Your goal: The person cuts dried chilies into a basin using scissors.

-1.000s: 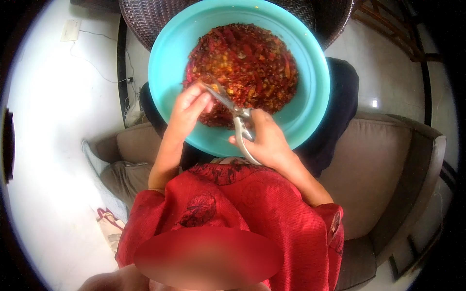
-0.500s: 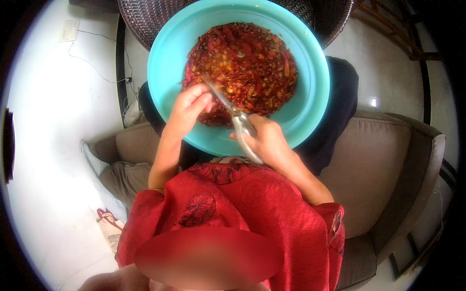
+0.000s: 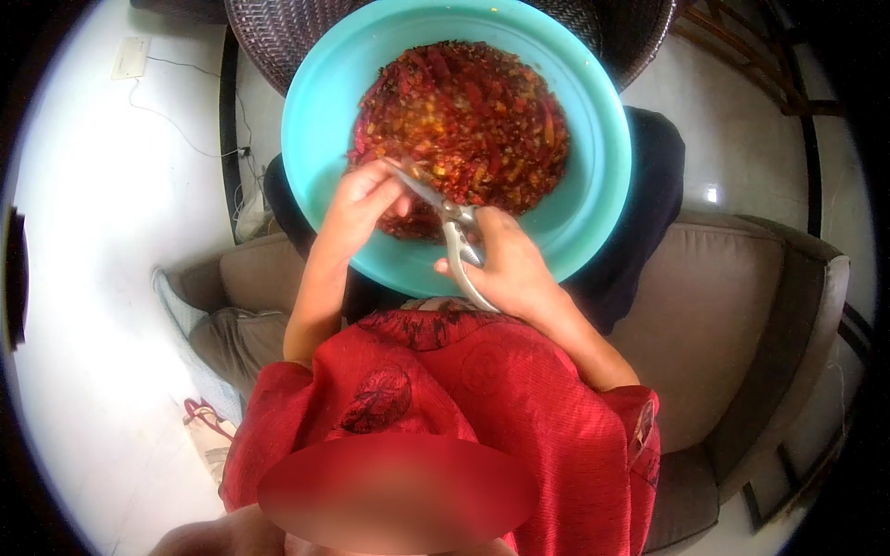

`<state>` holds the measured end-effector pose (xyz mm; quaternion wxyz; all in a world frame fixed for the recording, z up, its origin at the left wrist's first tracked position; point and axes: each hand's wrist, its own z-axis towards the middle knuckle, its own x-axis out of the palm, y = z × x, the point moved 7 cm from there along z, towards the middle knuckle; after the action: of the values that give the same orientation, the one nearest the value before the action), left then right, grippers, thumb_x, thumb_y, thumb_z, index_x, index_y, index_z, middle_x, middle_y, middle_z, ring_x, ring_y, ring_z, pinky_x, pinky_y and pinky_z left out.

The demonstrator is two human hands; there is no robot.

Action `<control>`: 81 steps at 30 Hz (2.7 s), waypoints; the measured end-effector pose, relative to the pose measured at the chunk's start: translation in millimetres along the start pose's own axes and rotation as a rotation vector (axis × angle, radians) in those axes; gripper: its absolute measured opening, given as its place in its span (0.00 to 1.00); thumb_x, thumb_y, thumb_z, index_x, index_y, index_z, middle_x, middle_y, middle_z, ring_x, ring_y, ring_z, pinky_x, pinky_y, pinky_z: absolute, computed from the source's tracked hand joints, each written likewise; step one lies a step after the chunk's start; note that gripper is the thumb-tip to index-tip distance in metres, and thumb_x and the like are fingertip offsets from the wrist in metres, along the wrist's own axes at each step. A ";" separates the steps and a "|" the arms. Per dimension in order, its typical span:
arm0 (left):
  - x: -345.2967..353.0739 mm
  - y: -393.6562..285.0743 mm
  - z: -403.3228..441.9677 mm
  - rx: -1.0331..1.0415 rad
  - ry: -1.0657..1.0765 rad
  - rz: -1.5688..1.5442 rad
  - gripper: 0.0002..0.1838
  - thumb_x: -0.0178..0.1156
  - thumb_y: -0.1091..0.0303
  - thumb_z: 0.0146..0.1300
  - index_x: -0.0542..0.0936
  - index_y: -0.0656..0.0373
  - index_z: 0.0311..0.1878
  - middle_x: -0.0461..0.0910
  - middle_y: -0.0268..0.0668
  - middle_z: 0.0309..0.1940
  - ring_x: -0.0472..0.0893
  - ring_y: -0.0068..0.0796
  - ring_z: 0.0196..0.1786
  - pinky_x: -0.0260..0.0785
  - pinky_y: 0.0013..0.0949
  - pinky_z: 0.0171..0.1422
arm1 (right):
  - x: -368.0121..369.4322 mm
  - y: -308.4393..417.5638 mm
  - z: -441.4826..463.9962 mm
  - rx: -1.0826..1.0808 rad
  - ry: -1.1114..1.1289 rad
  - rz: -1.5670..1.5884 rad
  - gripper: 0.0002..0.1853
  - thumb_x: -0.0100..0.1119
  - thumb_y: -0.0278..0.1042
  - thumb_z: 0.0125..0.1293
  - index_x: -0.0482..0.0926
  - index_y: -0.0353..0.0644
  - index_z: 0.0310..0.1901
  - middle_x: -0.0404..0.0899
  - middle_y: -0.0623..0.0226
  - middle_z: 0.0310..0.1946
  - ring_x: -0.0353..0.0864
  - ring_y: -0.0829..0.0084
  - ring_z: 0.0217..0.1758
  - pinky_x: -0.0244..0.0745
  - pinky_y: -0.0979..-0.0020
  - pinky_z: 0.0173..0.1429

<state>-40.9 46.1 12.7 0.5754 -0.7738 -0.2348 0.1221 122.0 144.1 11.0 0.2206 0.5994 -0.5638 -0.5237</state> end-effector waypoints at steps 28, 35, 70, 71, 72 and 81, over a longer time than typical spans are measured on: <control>-10.4 2.2 0.7 0.019 -0.003 0.026 0.06 0.57 0.70 0.73 0.77 0.62 0.41 0.75 0.28 0.28 0.74 0.16 0.31 0.65 0.22 0.37 | 0.7 -11.6 0.8 0.089 -0.047 0.106 0.24 0.72 0.48 0.58 0.77 0.33 0.39 0.79 0.48 0.30 0.81 0.54 0.32 0.74 0.58 0.38; -12.3 4.4 -0.6 -0.003 -0.040 -0.028 0.06 0.57 0.69 0.73 0.76 0.62 0.42 0.75 0.28 0.28 0.73 0.16 0.31 0.64 0.22 0.36 | 3.1 -13.0 0.6 0.138 0.003 0.203 0.27 0.71 0.52 0.57 0.76 0.33 0.40 0.78 0.50 0.31 0.80 0.55 0.33 0.73 0.59 0.40; -9.4 7.0 6.0 -0.022 -0.012 -0.074 0.07 0.55 0.70 0.73 0.77 0.64 0.47 0.74 0.27 0.28 0.71 0.15 0.30 0.64 0.22 0.36 | 4.2 -7.5 3.4 0.077 0.020 0.065 0.33 0.69 0.61 0.56 0.75 0.34 0.44 0.77 0.47 0.37 0.80 0.49 0.41 0.72 0.55 0.46; -7.3 7.7 6.2 -0.015 0.016 -0.088 0.07 0.55 0.70 0.73 0.78 0.64 0.47 0.74 0.27 0.28 0.71 0.15 0.30 0.64 0.21 0.36 | 4.3 -7.0 3.4 0.054 0.001 0.061 0.30 0.70 0.57 0.56 0.73 0.35 0.42 0.75 0.50 0.34 0.76 0.53 0.37 0.71 0.57 0.43; -6.4 7.1 6.4 -0.016 0.016 -0.089 0.07 0.55 0.70 0.73 0.78 0.64 0.47 0.74 0.27 0.28 0.71 0.15 0.30 0.64 0.21 0.36 | 3.8 -6.0 3.5 0.032 -0.017 0.056 0.28 0.70 0.54 0.56 0.71 0.36 0.40 0.72 0.54 0.32 0.73 0.57 0.33 0.69 0.59 0.40; -7.9 8.5 8.3 -0.020 -0.018 -0.037 0.08 0.56 0.69 0.73 0.78 0.64 0.46 0.73 0.27 0.27 0.71 0.15 0.29 0.63 0.21 0.35 | 4.8 -8.9 3.3 0.102 0.012 0.074 0.23 0.72 0.48 0.58 0.77 0.33 0.40 0.80 0.47 0.32 0.82 0.49 0.34 0.74 0.56 0.39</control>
<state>-49.6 47.1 1.5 0.5676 -0.7741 -0.2553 0.1160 122.2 143.2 0.3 0.2122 0.5918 -0.6102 -0.4820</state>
